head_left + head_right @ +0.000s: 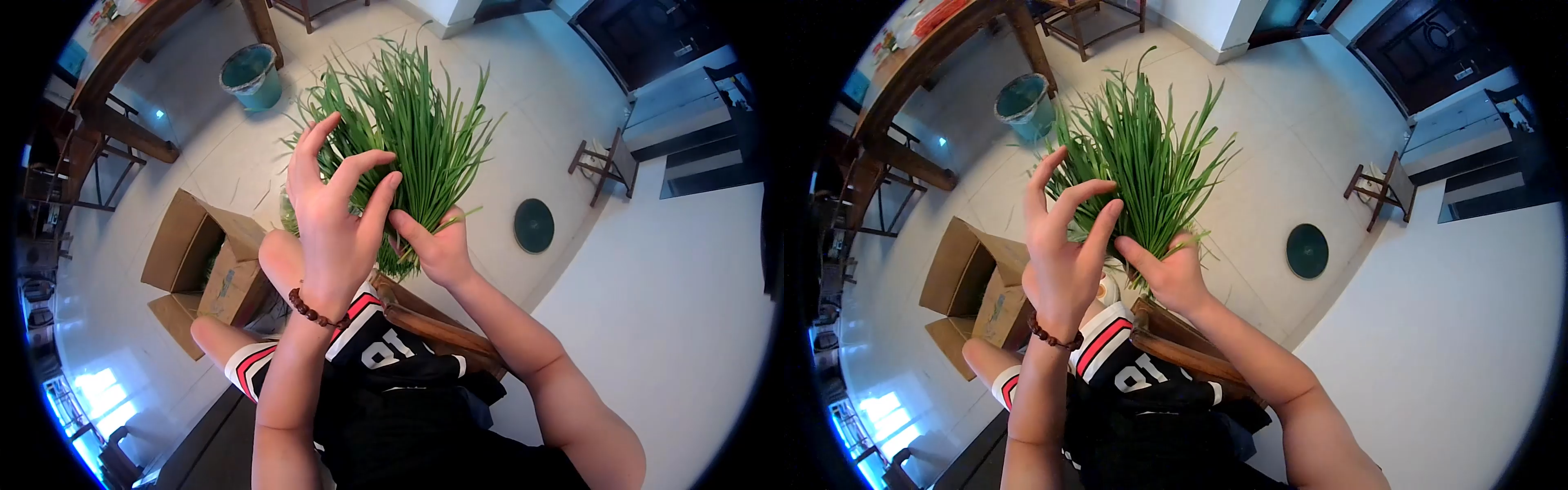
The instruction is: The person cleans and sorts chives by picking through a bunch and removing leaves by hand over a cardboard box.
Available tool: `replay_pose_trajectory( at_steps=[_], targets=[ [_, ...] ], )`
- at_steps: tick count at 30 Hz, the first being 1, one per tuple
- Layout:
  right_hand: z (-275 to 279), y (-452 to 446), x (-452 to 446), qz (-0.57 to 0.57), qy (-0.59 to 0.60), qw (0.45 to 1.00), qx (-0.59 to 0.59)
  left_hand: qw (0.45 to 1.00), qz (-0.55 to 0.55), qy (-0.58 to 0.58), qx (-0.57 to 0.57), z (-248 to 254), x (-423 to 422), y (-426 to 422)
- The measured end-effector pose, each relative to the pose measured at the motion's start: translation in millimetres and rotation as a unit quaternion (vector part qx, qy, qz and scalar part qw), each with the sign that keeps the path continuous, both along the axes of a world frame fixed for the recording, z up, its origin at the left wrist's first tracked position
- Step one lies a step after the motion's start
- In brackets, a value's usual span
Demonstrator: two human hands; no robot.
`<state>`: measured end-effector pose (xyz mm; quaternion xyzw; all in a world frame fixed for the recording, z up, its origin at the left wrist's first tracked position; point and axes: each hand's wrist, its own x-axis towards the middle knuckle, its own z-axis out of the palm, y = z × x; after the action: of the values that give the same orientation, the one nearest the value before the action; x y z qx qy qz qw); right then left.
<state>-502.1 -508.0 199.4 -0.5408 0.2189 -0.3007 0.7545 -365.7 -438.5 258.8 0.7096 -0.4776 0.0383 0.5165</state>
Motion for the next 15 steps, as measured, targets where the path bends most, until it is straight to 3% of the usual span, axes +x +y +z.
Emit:
replay_pose_trajectory(
  at_steps=[9,15],
  targets=[
    [7.3,3.5,0.1,-0.005,0.024,0.999,-0.027,1.0,-0.012,-0.001,0.024,-5.2,3.0,-0.5],
    [8.9,0.5,-3.0,-0.021,0.037,0.999,0.016,0.996,-0.054,0.068,0.015,-5.7,5.9,0.3]
  ],
)
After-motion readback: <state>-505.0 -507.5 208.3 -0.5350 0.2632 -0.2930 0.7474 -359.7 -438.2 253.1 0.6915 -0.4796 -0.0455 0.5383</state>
